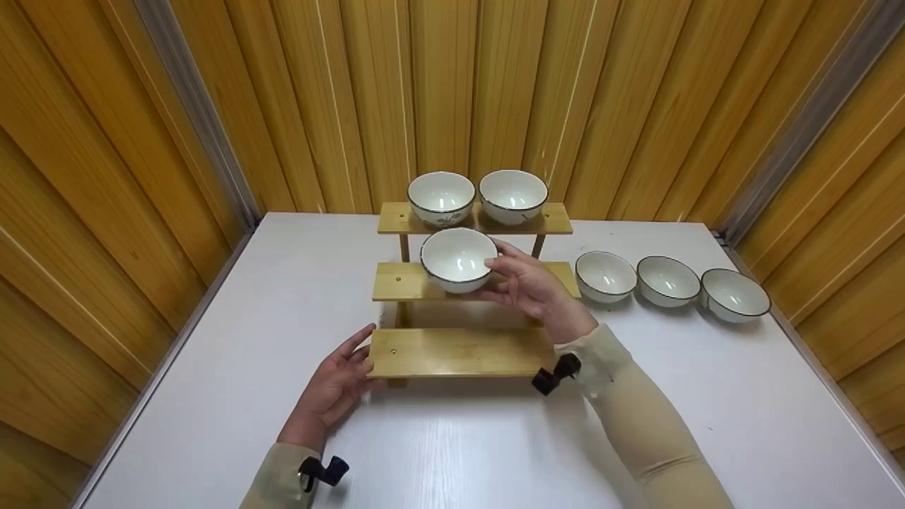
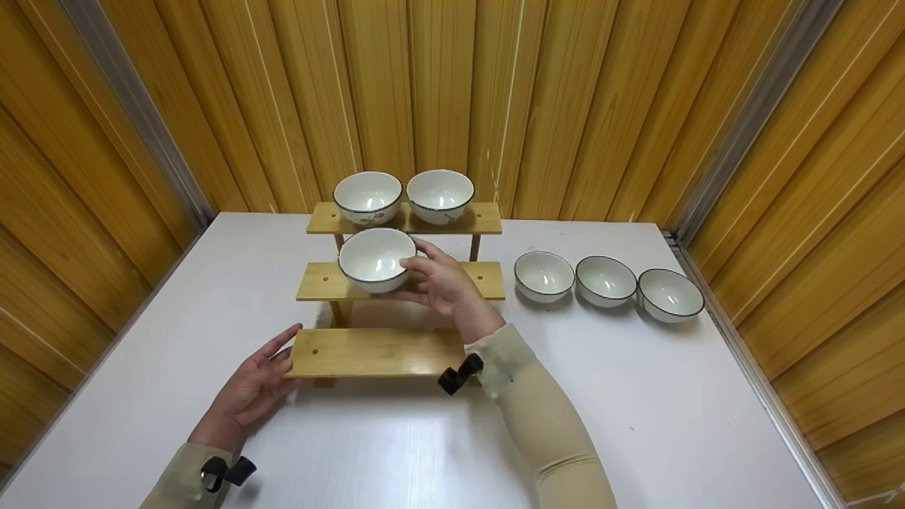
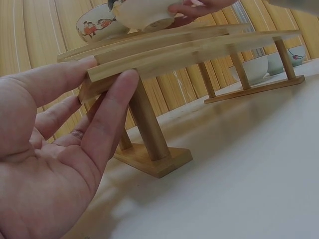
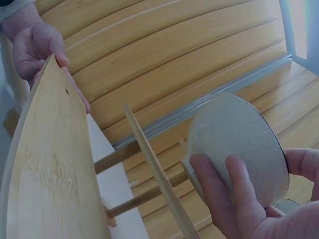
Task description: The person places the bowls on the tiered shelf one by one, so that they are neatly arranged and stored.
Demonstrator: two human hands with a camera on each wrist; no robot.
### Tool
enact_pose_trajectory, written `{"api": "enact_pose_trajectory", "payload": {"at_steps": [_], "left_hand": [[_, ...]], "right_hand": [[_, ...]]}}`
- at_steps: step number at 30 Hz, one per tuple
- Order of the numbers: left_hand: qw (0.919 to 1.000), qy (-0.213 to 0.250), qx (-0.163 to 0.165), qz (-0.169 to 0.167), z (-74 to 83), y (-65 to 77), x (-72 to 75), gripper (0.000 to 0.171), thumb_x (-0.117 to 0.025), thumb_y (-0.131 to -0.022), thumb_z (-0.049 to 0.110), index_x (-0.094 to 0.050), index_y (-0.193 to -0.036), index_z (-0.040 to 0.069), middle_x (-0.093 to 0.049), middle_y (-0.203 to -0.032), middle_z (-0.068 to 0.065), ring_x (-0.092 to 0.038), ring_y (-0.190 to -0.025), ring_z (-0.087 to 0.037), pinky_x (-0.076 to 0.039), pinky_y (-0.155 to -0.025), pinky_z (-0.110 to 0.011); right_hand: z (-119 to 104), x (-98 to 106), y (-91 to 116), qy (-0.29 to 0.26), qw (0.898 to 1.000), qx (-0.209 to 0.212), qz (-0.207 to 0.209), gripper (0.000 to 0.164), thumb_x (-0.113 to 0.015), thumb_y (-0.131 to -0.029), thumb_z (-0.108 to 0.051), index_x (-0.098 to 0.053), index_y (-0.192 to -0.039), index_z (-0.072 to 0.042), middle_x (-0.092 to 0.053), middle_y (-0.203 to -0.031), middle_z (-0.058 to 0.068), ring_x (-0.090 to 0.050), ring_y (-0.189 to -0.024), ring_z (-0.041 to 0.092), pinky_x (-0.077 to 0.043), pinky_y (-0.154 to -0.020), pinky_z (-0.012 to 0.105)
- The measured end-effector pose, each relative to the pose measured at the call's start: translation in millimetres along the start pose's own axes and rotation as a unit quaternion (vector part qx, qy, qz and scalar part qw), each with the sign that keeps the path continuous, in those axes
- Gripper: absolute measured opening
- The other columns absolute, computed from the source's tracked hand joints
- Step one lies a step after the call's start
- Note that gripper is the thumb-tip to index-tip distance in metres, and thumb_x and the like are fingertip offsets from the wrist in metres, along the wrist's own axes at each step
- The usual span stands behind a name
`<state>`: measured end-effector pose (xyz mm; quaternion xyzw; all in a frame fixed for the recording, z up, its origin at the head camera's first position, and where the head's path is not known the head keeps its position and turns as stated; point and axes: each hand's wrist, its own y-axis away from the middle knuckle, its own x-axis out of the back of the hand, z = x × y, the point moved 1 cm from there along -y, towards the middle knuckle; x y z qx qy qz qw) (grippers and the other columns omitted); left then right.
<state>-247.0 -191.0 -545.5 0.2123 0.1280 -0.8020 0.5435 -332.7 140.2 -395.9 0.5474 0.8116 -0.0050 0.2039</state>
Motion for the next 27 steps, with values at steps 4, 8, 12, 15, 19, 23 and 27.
{"api": "enact_pose_trajectory", "payload": {"at_steps": [4, 8, 12, 15, 19, 23, 27], "left_hand": [[1.0, -0.002, -0.003, -0.007, -0.2, 0.0, 0.8, 0.071, -0.055, -0.103, -0.001, -0.022, -0.165, 0.012, -0.057, -0.14, -0.003, -0.065, -0.119, -0.016, -0.057, -0.095, -0.034], [1.0, -0.002, 0.0, -0.003, -0.1, -0.2, 0.6, 0.073, -0.056, -0.102, -0.001, -0.019, -0.165, 0.011, -0.057, -0.139, -0.003, -0.065, -0.117, -0.016, -0.057, -0.093, -0.033], [1.0, -0.002, 0.004, 0.005, 0.3, -0.2, -0.1, 0.074, -0.055, -0.102, -0.002, -0.018, -0.165, 0.011, -0.057, -0.139, -0.004, -0.066, -0.117, -0.017, -0.057, -0.092, -0.033], [1.0, -0.01, 0.0, 0.002, 0.0, -0.3, 0.5, 0.072, -0.054, -0.102, -0.001, -0.019, -0.165, 0.01, -0.057, -0.14, -0.004, -0.065, -0.119, -0.017, -0.057, -0.093, -0.032], [0.9998, -0.014, -0.007, -0.01, -0.3, -0.3, 1.6, 0.071, -0.054, -0.103, -0.001, -0.02, -0.165, 0.01, -0.056, -0.141, -0.003, -0.065, -0.12, -0.017, -0.058, -0.094, -0.032], [0.9999, -0.007, -0.007, -0.011, 0.4, 0.6, 1.1, 0.071, -0.054, -0.103, -0.001, -0.021, -0.165, 0.01, -0.056, -0.141, -0.004, -0.065, -0.12, -0.017, -0.058, -0.094, -0.032], [1.0, -0.004, -0.001, 0.002, 0.8, 1.0, 0.4, 0.072, -0.055, -0.102, -0.001, -0.022, -0.164, 0.011, -0.057, -0.138, -0.004, -0.066, -0.116, -0.017, -0.058, -0.092, -0.031]], "right_hand": [[4.1, -9.0, -8.2, -0.012, 1.0, -0.01, 0.002, 0.072, -0.05, -0.102, -0.008, -0.021, -0.166, -0.024, -0.027, -0.167, 0.016, -0.04, -0.147, 0.044, -0.044, -0.113, 0.052], [8.1, -13.6, -14.5, -0.016, 1.0, -0.017, 0.005, 0.071, -0.05, -0.102, -0.007, -0.023, -0.165, -0.025, -0.029, -0.166, 0.016, -0.042, -0.146, 0.044, -0.044, -0.112, 0.052], [10.8, -15.6, -19.2, -0.021, 1.0, -0.019, 0.01, 0.071, -0.051, -0.101, -0.006, -0.025, -0.165, -0.024, -0.03, -0.165, 0.017, -0.046, -0.142, 0.042, -0.049, -0.108, 0.049], [12.3, -15.6, -21.7, -0.029, 0.999, -0.021, 0.015, 0.071, -0.052, -0.101, -0.005, -0.026, -0.165, -0.024, -0.028, -0.166, 0.016, -0.044, -0.143, 0.039, -0.05, -0.107, 0.048], [14.3, -15.1, -23.1, -0.029, 0.999, -0.025, 0.018, 0.071, -0.052, -0.101, -0.006, -0.026, -0.165, -0.023, -0.026, -0.167, 0.014, -0.041, -0.145, 0.039, -0.048, -0.109, 0.049], [14.8, -14.8, -21.9, -0.01, 0.999, -0.027, 0.023, 0.071, -0.052, -0.101, -0.008, -0.026, -0.164, -0.025, -0.029, -0.167, 0.013, -0.047, -0.142, 0.038, -0.049, -0.11, 0.049], [14.9, -14.2, -20.8, 0.016, 0.999, -0.029, 0.026, 0.069, -0.052, -0.102, -0.012, -0.025, -0.165, -0.027, -0.034, -0.165, 0.014, -0.05, -0.139, 0.035, -0.049, -0.11, 0.052]]}}
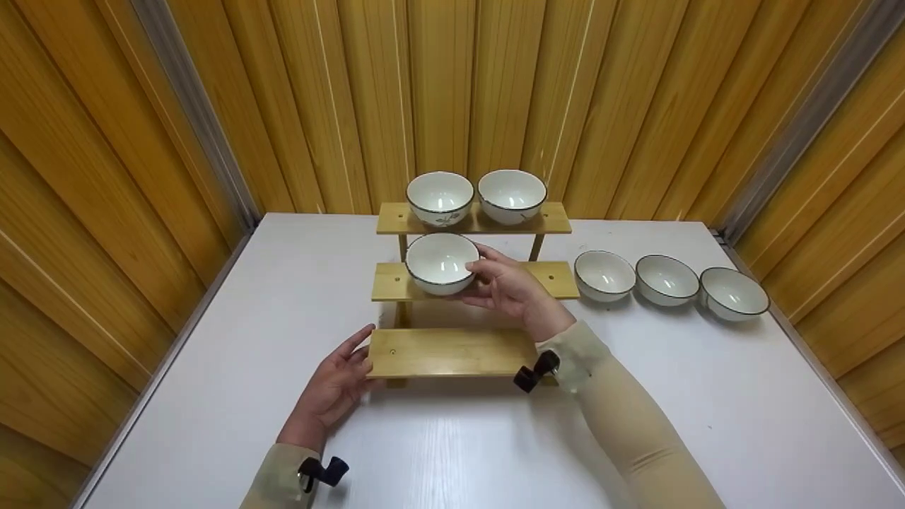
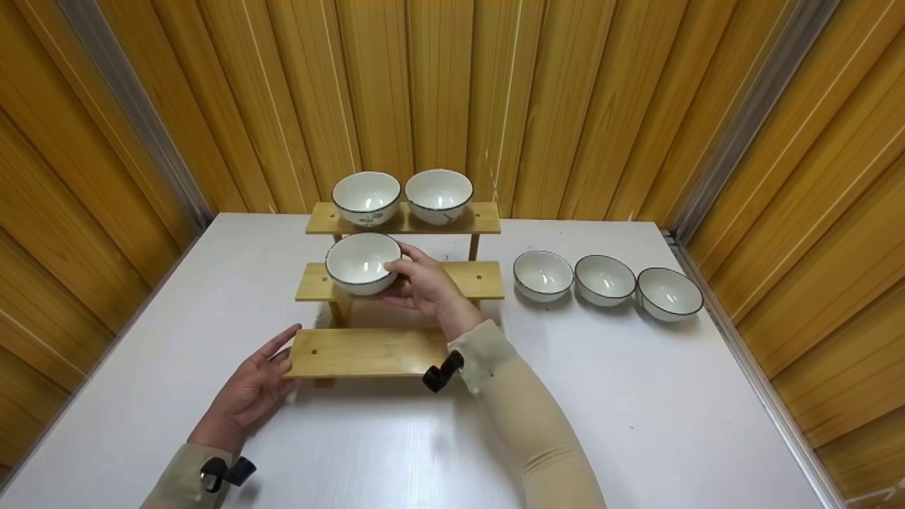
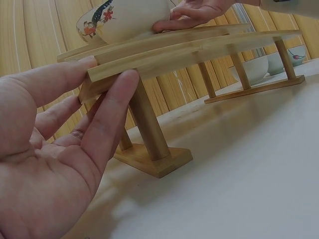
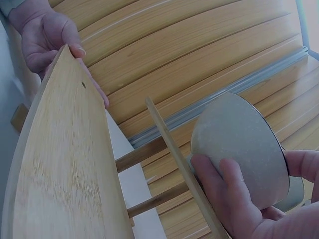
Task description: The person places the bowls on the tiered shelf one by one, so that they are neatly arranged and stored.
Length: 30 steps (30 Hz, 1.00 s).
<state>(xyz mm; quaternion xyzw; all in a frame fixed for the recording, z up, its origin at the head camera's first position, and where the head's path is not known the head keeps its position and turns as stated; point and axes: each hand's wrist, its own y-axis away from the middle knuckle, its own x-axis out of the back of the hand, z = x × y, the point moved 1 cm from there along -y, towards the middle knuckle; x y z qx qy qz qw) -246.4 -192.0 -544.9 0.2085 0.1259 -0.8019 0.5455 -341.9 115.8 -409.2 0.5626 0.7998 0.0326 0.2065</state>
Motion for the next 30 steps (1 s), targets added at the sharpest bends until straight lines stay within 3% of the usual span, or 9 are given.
{"api": "enact_pose_trajectory", "payload": {"at_steps": [8, 16, 23, 30], "left_hand": [[0.9996, 0.008, 0.012, 0.026, 0.2, -0.3, -1.1, 0.073, -0.055, -0.101, -0.004, -0.022, -0.164, 0.012, -0.058, -0.139, -0.005, -0.067, -0.112, -0.018, -0.058, -0.09, -0.033], [0.9995, 0.01, 0.014, 0.025, 0.4, 0.3, -1.3, 0.074, -0.056, -0.1, -0.004, -0.023, -0.164, 0.013, -0.057, -0.141, -0.005, -0.066, -0.113, -0.019, -0.057, -0.091, -0.034], [0.9997, 0.001, 0.011, 0.021, 0.2, 0.0, -0.1, 0.073, -0.056, -0.101, -0.002, -0.023, -0.164, 0.013, -0.056, -0.141, -0.006, -0.065, -0.114, -0.019, -0.057, -0.093, -0.036], [0.9997, 0.01, 0.01, 0.019, -0.3, -0.5, -0.4, 0.072, -0.056, -0.101, -0.004, -0.025, -0.163, 0.014, -0.057, -0.14, -0.005, -0.066, -0.117, -0.018, -0.057, -0.094, -0.034]], "right_hand": [[0.1, 4.2, 2.3, 0.001, 1.0, -0.004, -0.008, 0.063, -0.05, -0.107, -0.017, -0.025, -0.165, -0.025, -0.037, -0.163, 0.015, -0.055, -0.134, 0.034, -0.038, -0.117, 0.06], [-0.3, 19.2, 18.9, -0.004, 0.999, 0.005, -0.054, 0.06, -0.048, -0.108, -0.018, -0.026, -0.164, -0.022, -0.036, -0.161, 0.019, -0.072, -0.109, 0.031, -0.06, -0.093, 0.04], [-2.8, 45.5, 40.4, -0.016, 0.996, 0.021, -0.082, 0.057, -0.047, -0.109, -0.016, -0.027, -0.163, -0.016, -0.042, -0.156, 0.021, -0.074, -0.109, 0.029, -0.062, -0.083, 0.031], [-5.6, 81.5, 64.1, -0.019, 0.995, 0.032, -0.09, 0.052, -0.047, -0.11, -0.019, -0.031, -0.159, -0.014, -0.055, -0.143, 0.013, -0.073, -0.11, 0.024, -0.061, -0.084, 0.028]]}}
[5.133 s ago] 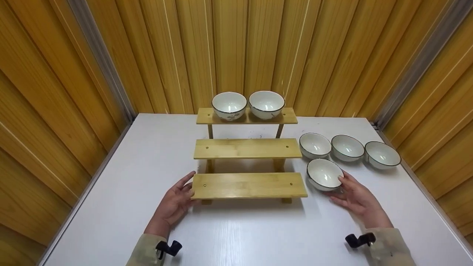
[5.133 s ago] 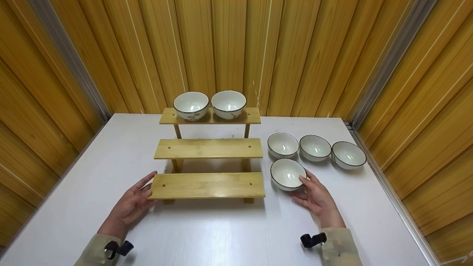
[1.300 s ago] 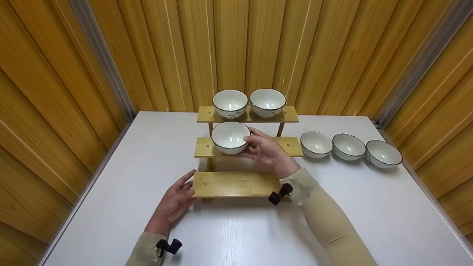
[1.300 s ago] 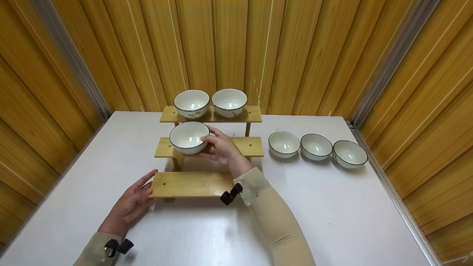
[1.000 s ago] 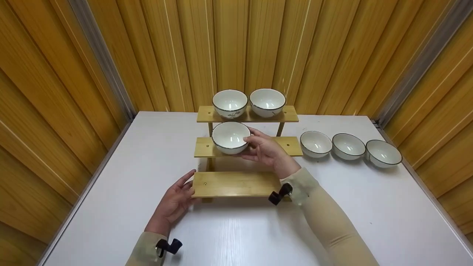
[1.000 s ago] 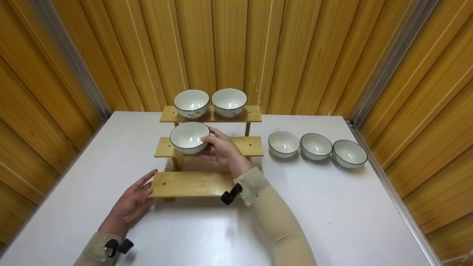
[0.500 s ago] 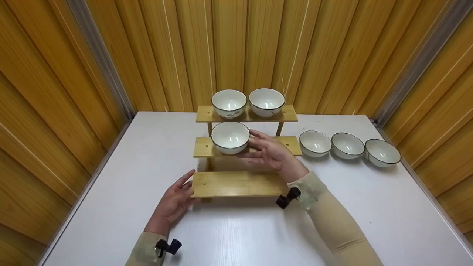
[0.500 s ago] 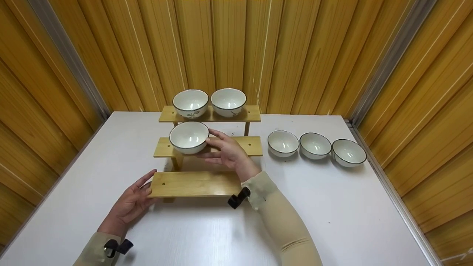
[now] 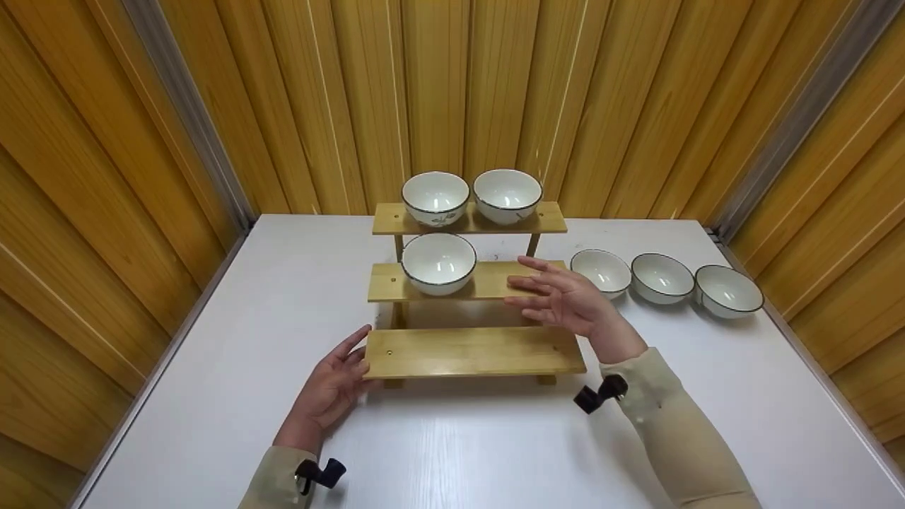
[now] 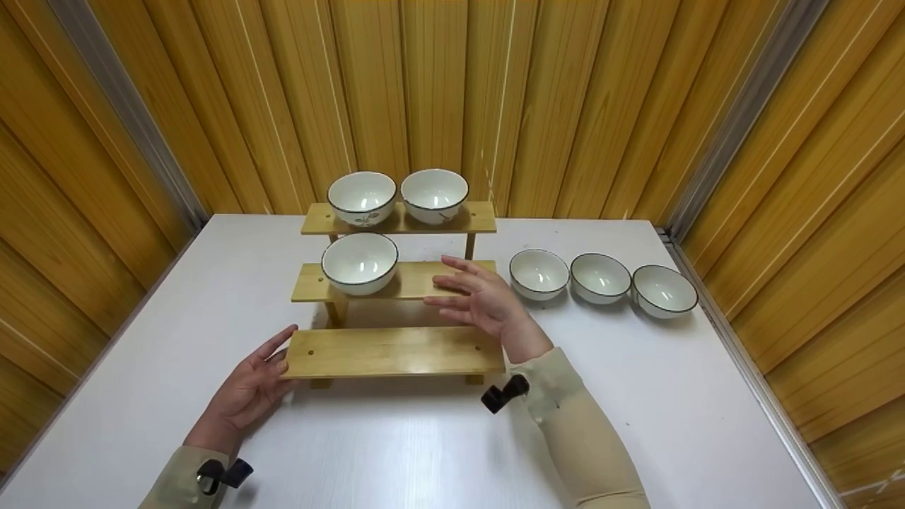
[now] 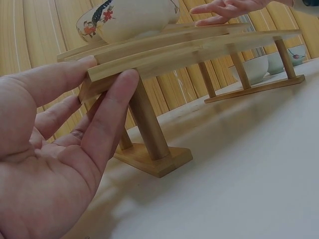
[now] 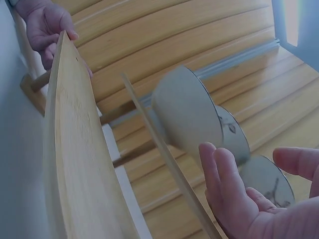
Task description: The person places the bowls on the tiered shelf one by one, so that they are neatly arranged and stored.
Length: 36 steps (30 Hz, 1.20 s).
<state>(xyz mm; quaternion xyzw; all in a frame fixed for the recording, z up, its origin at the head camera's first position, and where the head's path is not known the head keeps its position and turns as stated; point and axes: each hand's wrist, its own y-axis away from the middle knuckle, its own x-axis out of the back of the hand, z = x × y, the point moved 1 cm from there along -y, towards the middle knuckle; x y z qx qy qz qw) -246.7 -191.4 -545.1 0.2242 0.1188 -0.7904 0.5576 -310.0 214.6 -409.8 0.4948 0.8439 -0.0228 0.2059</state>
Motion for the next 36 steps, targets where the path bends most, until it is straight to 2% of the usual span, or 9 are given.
{"api": "enact_pose_trajectory", "payload": {"at_steps": [5, 7, 10, 15, 20, 27, 31, 36], "left_hand": [[0.9999, 0.01, 0.0, 0.002, 0.6, 0.7, -0.3, 0.071, -0.055, -0.101, -0.005, -0.025, -0.163, 0.013, -0.057, -0.14, -0.005, -0.066, -0.119, -0.018, -0.057, -0.094, -0.033], [1.0, 0.008, 0.0, 0.006, 0.8, 1.1, -0.3, 0.072, -0.055, -0.1, -0.005, -0.025, -0.164, 0.013, -0.057, -0.14, -0.005, -0.066, -0.118, -0.018, -0.057, -0.094, -0.034], [1.0, 0.002, 0.002, 0.009, 1.0, 1.5, -0.5, 0.073, -0.055, -0.1, -0.004, -0.023, -0.164, 0.013, -0.057, -0.141, -0.005, -0.065, -0.119, -0.019, -0.056, -0.095, -0.035], [0.9999, -0.002, 0.005, 0.01, 0.7, 2.0, -0.8, 0.073, -0.056, -0.101, -0.003, -0.023, -0.164, 0.014, -0.056, -0.143, -0.006, -0.065, -0.12, -0.02, -0.057, -0.097, -0.036], [0.9999, -0.008, 0.005, 0.009, 0.5, 1.4, -0.8, 0.072, -0.055, -0.101, -0.002, -0.023, -0.164, 0.013, -0.056, -0.143, -0.006, -0.065, -0.123, -0.021, -0.057, -0.098, -0.037], [0.9999, -0.008, 0.006, 0.012, 0.5, 0.8, -0.8, 0.071, -0.055, -0.101, -0.003, -0.025, -0.164, 0.013, -0.056, -0.142, -0.005, -0.065, -0.122, -0.02, -0.057, -0.096, -0.036], [1.0, -0.003, 0.0, 0.009, 0.2, 0.9, -1.4, 0.072, -0.056, -0.101, -0.004, -0.025, -0.164, 0.013, -0.057, -0.139, -0.005, -0.065, -0.12, -0.018, -0.057, -0.095, -0.033], [0.9999, -0.007, -0.008, -0.002, -0.2, 1.0, -0.8, 0.072, -0.056, -0.101, -0.003, -0.024, -0.164, 0.012, -0.057, -0.139, -0.004, -0.065, -0.119, -0.017, -0.057, -0.095, -0.032]], "right_hand": [[-1.5, 24.0, 19.0, 0.013, 1.0, 0.018, 0.001, 0.057, -0.041, -0.112, -0.019, -0.019, -0.163, -0.009, -0.057, -0.142, 0.009, -0.071, -0.116, 0.025, -0.059, -0.092, 0.032], [-2.2, 31.9, 26.7, 0.015, 1.0, 0.021, 0.005, 0.055, -0.039, -0.112, -0.019, -0.02, -0.162, -0.01, -0.058, -0.141, 0.008, -0.07, -0.118, 0.025, -0.058, -0.096, 0.033], [-3.3, 42.8, 38.5, 0.023, 0.999, 0.028, 0.016, 0.046, -0.038, -0.113, -0.019, -0.032, -0.158, -0.015, -0.062, -0.139, 0.005, -0.071, -0.118, 0.023, -0.057, -0.098, 0.033], [-4.5, 62.3, 60.0, 0.023, 0.998, 0.046, 0.029, 0.034, -0.034, -0.113, -0.019, -0.054, -0.14, -0.027, -0.068, -0.135, 0.001, -0.071, -0.119, 0.021, -0.057, -0.097, 0.032], [-2.2, 87.3, 83.4, -0.027, 0.997, 0.06, 0.038, 0.035, -0.031, -0.113, -0.018, -0.058, -0.135, -0.026, -0.07, -0.133, 0.003, -0.071, -0.118, 0.024, -0.057, -0.097, 0.033], [2.7, 122.3, 113.4, -0.114, 0.989, 0.077, 0.061, 0.037, -0.031, -0.113, -0.013, -0.064, -0.128, -0.019, -0.072, -0.129, 0.008, -0.072, -0.117, 0.03, -0.059, -0.096, 0.036], [6.2, 143.7, 130.6, -0.18, 0.978, 0.08, 0.068, 0.033, -0.033, -0.112, -0.014, -0.063, -0.127, -0.017, -0.072, -0.127, 0.012, -0.071, -0.117, 0.034, -0.058, -0.099, 0.039], [9.9, 172.8, 149.1, -0.251, 0.959, 0.071, 0.106, 0.028, -0.038, -0.111, -0.016, -0.065, -0.119, -0.016, -0.073, -0.119, 0.016, -0.073, -0.112, 0.037, -0.058, -0.098, 0.042]]}}
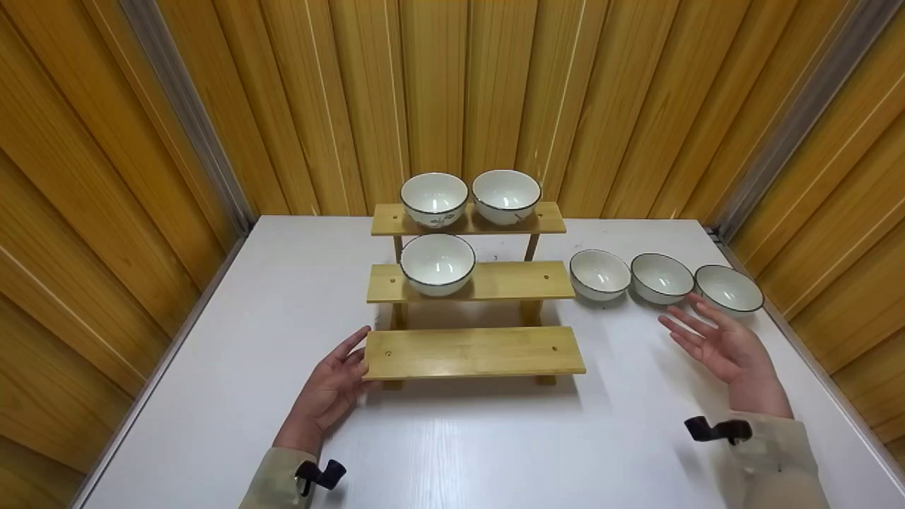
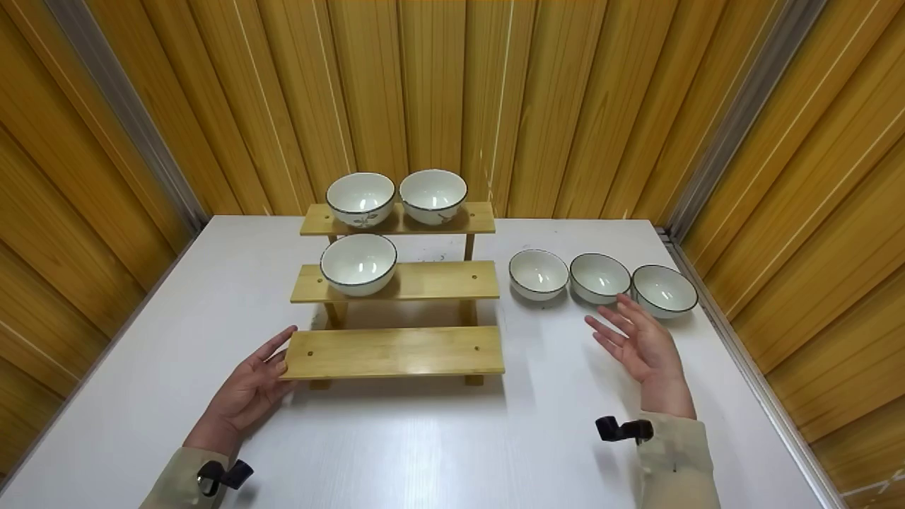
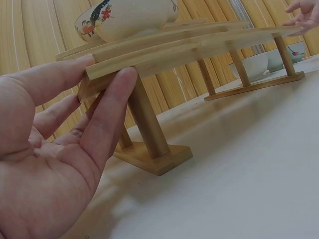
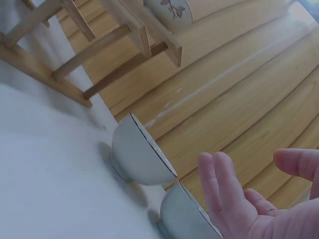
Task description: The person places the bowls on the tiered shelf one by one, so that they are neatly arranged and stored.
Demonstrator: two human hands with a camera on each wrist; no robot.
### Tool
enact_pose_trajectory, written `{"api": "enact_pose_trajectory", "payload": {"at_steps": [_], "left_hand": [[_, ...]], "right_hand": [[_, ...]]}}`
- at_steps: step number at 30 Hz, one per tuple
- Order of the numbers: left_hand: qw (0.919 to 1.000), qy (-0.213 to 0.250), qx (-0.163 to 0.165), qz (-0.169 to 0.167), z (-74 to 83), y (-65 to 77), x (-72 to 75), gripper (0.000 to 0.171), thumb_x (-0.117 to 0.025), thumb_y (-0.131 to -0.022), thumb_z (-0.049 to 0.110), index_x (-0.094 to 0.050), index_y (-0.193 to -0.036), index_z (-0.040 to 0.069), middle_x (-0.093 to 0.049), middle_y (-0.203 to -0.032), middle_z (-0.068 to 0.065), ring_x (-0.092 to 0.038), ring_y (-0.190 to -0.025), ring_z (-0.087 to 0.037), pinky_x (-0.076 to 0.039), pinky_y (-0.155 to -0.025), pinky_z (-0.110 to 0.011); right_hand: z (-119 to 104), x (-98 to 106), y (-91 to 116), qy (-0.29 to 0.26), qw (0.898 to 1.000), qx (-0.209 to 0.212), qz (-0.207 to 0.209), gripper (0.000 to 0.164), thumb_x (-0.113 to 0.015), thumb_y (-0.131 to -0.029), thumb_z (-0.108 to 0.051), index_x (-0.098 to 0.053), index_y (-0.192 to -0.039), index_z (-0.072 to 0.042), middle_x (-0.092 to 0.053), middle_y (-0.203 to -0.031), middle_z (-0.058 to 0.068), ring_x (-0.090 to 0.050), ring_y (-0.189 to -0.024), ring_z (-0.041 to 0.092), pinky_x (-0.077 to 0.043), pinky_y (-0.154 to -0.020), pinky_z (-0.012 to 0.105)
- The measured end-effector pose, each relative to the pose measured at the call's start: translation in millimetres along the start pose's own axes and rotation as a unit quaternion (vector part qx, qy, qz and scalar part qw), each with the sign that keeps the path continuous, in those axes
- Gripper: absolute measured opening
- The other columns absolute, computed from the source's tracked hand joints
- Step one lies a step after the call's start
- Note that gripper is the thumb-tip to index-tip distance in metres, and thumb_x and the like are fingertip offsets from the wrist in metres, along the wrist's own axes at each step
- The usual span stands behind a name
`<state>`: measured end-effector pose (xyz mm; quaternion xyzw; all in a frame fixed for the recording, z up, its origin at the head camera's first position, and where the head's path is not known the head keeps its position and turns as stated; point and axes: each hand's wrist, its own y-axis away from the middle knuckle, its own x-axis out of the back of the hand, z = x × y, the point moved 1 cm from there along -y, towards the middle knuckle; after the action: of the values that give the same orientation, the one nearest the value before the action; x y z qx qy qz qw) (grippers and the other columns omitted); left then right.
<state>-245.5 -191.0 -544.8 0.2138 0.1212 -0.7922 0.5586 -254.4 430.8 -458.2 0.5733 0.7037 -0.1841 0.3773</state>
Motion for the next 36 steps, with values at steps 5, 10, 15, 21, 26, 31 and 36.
{"api": "enact_pose_trajectory", "payload": {"at_steps": [5, 10, 15, 21, 26, 31, 36], "left_hand": [[0.9999, -0.011, -0.005, -0.005, -0.2, -0.3, 1.5, 0.071, -0.054, -0.102, -0.002, -0.023, -0.164, 0.011, -0.057, -0.14, -0.002, -0.064, -0.121, -0.016, -0.056, -0.096, -0.033], [1.0, -0.007, 0.003, 0.006, -0.1, -1.1, 0.7, 0.072, -0.056, -0.101, -0.002, -0.023, -0.164, 0.012, -0.055, -0.143, -0.004, -0.064, -0.122, -0.019, -0.055, -0.099, -0.036], [0.9999, -0.003, 0.008, 0.013, 1.1, -1.4, 0.0, 0.073, -0.057, -0.101, -0.002, -0.024, -0.164, 0.012, -0.055, -0.145, -0.007, -0.064, -0.124, -0.021, -0.055, -0.099, -0.038], [1.0, 0.0, 0.006, 0.005, 1.2, -1.1, 0.4, 0.074, -0.058, -0.1, -0.001, -0.024, -0.164, 0.013, -0.055, -0.143, -0.005, -0.064, -0.121, -0.02, -0.056, -0.096, -0.035], [0.9998, 0.012, 0.0, -0.015, 0.5, -1.2, 1.9, 0.072, -0.056, -0.102, -0.002, -0.023, -0.164, 0.013, -0.056, -0.14, -0.004, -0.065, -0.119, -0.018, -0.057, -0.094, -0.032], [0.9997, 0.018, 0.002, -0.015, -0.2, -1.3, 1.6, 0.072, -0.056, -0.102, -0.002, -0.023, -0.164, 0.013, -0.057, -0.14, -0.005, -0.066, -0.118, -0.018, -0.058, -0.092, -0.032], [0.9999, 0.008, 0.0, -0.014, -0.7, -1.2, 1.7, 0.072, -0.055, -0.102, -0.002, -0.022, -0.164, 0.012, -0.056, -0.141, -0.005, -0.065, -0.12, -0.018, -0.057, -0.094, -0.033]], "right_hand": [[-13.0, 27.2, 5.7, -0.045, 0.994, -0.001, 0.095, 0.031, -0.047, -0.109, -0.015, -0.041, -0.134, -0.032, -0.07, -0.106, 0.02, -0.075, -0.103, 0.041, -0.058, -0.099, 0.045], [-22.7, 49.3, 8.9, -0.129, 0.972, 0.006, 0.194, 0.08, -0.058, -0.104, -0.015, -0.009, -0.146, -0.063, -0.06, -0.111, 0.021, -0.072, -0.103, 0.048, -0.052, -0.107, 0.048], [-31.6, 61.9, 7.4, -0.2, 0.949, 0.028, 0.242, 0.086, -0.067, -0.1, -0.016, -0.015, -0.148, -0.065, -0.047, -0.137, 0.01, -0.067, -0.115, 0.048, -0.041, -0.118, 0.046], [-38.2, 67.4, -1.1, -0.161, 0.95, 0.036, 0.264, 0.086, -0.07, -0.099, -0.022, -0.015, -0.151, -0.063, -0.031, -0.158, -0.006, -0.068, -0.116, 0.047, -0.042, -0.116, 0.049], [-40.9, 69.2, -10.4, -0.119, 0.958, 0.04, 0.256, 0.087, -0.064, -0.102, -0.026, -0.004, -0.154, -0.062, -0.004, -0.167, -0.017, -0.07, -0.111, 0.046, -0.044, -0.113, 0.05], [-44.1, 73.1, -20.4, -0.172, 0.949, 0.041, 0.262, 0.081, -0.063, -0.103, -0.026, -0.011, -0.152, -0.062, -0.009, -0.164, -0.022, -0.062, -0.129, 0.041, -0.042, -0.117, 0.048], [-48.9, 75.3, -31.8, -0.177, 0.941, 0.056, 0.283, 0.083, -0.06, -0.104, -0.021, -0.007, -0.153, -0.061, -0.006, -0.165, -0.022, -0.049, -0.144, 0.032, -0.042, -0.116, 0.047]]}}
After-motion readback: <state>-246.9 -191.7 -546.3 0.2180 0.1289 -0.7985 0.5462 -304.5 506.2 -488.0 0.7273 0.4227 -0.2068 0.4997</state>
